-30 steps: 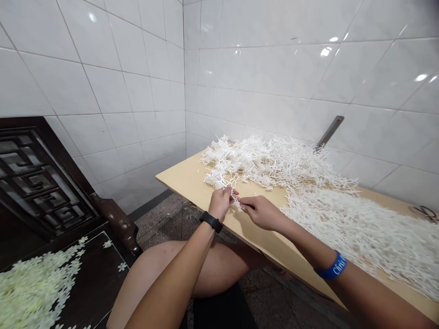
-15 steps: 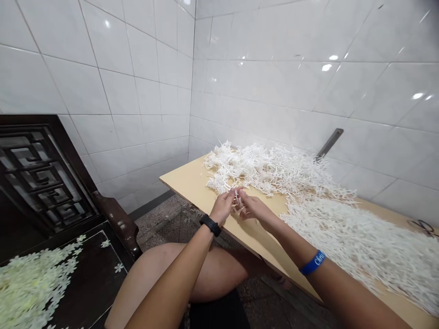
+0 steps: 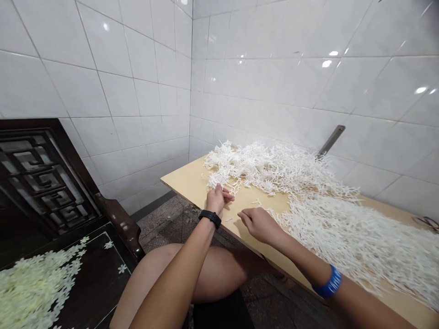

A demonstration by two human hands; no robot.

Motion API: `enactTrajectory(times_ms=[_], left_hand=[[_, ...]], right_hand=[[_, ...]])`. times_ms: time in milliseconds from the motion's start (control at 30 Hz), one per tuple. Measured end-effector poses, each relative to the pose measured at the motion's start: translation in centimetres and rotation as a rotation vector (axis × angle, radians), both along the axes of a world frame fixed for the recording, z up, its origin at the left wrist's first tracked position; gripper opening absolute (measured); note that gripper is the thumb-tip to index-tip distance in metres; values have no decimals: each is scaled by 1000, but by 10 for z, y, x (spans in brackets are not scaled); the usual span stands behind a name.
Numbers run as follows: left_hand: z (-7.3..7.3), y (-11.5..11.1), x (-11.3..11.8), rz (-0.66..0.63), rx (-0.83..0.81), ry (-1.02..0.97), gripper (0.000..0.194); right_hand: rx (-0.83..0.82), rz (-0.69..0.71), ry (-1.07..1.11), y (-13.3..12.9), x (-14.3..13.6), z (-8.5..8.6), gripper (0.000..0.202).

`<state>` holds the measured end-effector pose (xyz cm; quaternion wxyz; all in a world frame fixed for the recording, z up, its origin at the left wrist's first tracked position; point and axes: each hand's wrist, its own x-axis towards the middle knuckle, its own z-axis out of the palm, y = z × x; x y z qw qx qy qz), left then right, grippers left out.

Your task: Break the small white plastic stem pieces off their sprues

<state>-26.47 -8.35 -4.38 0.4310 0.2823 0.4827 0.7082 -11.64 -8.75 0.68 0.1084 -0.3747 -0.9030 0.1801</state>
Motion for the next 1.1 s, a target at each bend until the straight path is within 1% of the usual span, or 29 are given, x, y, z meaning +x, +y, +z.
enactTrajectory(times_ms=[100,133,267,367,400,467,533,567,633,700,767,800,833,900,933,967,1033,1100], left_hand=[[2,-2,0,-67,45,7,49],[3,-3,1,-91,65,9,48],[5,-10,-2,-107,89,-35,48],[6,-12,-5,-111,85,-63,50],[7,-12,-6,-111,86,-71,50],[8,-13,-7,-108,86,-85,50],[8,-13,-7,-100,87,-98,51],[8,-13,-7,-96,87,-104,51],[9,-13,-7,-89,87,-111,51],[10,-14,-6,-79,89,-115,51],[11,-15,-4,-30,112,-108,51],[11,-16,-3,23,140,-91,50],[11,-16,-3,97,169,-64,50],[10,-15,-3,251,208,-1,49],[9,-14,-3,308,210,14,50],[7,-13,-5,344,201,11,50],[4,-9,-8,364,177,-20,50],[-1,-6,-11,351,174,2,51]], right_hand=[[64,16,-61,4,24,0,29],[76,22,-55,8,31,1,30],[131,17,-67,27,52,1,51],[210,-9,-138,35,56,2,65],[250,-12,-169,36,57,3,66],[330,-7,-211,38,58,5,57],[393,0,-224,39,60,9,40],[409,-7,-224,39,61,11,34],[418,-43,-210,38,62,14,29],[387,-86,-163,32,56,14,29],[326,-58,-79,22,43,10,34],[293,-5,-40,15,33,6,37],[272,77,-14,7,21,2,41],[258,255,-40,-6,-4,-8,51],[256,295,-62,-9,-17,-12,54],[252,303,-87,-11,-28,-16,55],[243,244,-158,-6,-41,-21,56],[236,143,-250,6,-39,-23,55]])
